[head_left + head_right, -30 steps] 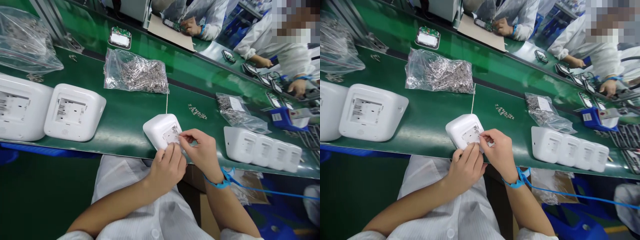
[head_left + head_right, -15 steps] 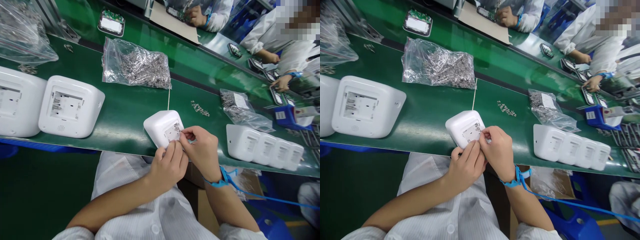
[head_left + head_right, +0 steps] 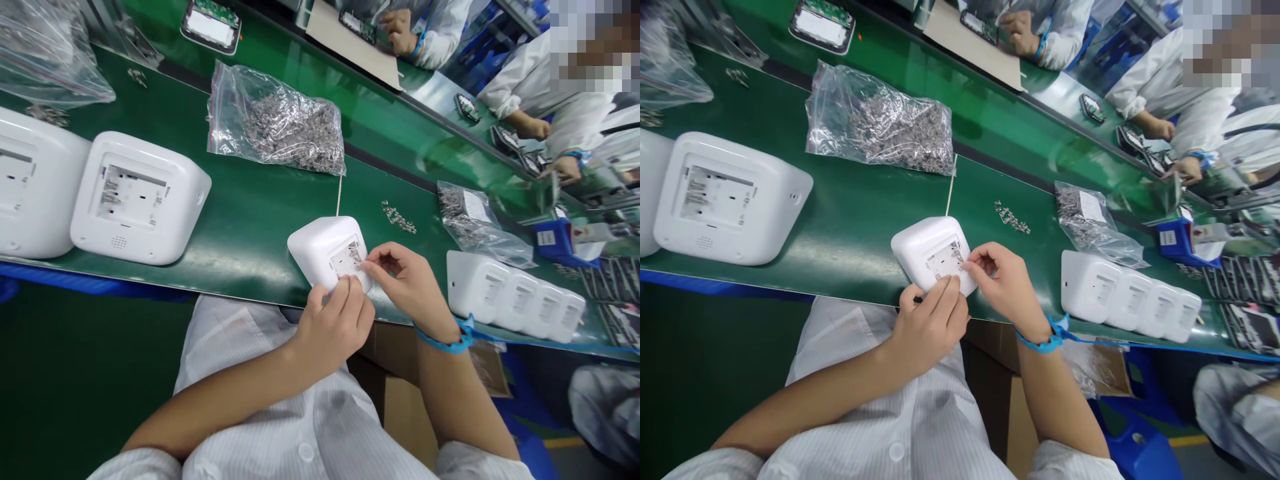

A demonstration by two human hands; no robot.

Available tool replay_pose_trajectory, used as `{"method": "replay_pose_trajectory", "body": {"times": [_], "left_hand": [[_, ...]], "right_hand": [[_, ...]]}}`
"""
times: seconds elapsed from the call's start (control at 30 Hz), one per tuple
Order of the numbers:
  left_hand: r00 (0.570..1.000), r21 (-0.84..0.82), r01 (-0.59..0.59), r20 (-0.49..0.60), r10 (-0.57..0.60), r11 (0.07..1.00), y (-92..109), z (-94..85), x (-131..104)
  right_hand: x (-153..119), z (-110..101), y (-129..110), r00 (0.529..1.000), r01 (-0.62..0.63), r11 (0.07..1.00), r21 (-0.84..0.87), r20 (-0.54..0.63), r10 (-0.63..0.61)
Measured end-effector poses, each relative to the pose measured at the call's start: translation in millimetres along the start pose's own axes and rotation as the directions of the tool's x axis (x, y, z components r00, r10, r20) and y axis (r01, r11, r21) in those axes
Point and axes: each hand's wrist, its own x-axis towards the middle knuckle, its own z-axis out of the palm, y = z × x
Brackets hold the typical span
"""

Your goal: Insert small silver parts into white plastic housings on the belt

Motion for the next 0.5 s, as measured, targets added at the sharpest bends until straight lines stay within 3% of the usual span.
{"method": "replay_pose_trajectory", "body": {"times": [0.2, 0.33, 0.5], "left_hand": [[1.000, 0.003, -0.001, -0.003, 0.001, 1.000, 0.1, -0.4, -0.4], [1.000, -0.010, -0.010, 0.029, 0.010, 1.000, -2.6, -4.1, 1.7], [0.998, -0.048, -0.019, 0.067, 0.022, 0.999, -6.1, -7.1, 3.9]], "right_hand": [[12.6, -18.4, 4.5, 0.982, -0.004, 0.999, -0.036, 0.191, 0.011], [22.0, -21.6, -4.7, 0.961, -0.001, 0.996, -0.085, 0.275, 0.025], [27.6, -12.8, -21.5, 0.979, 0.093, 0.963, -0.251, 0.199, -0.043]]}}
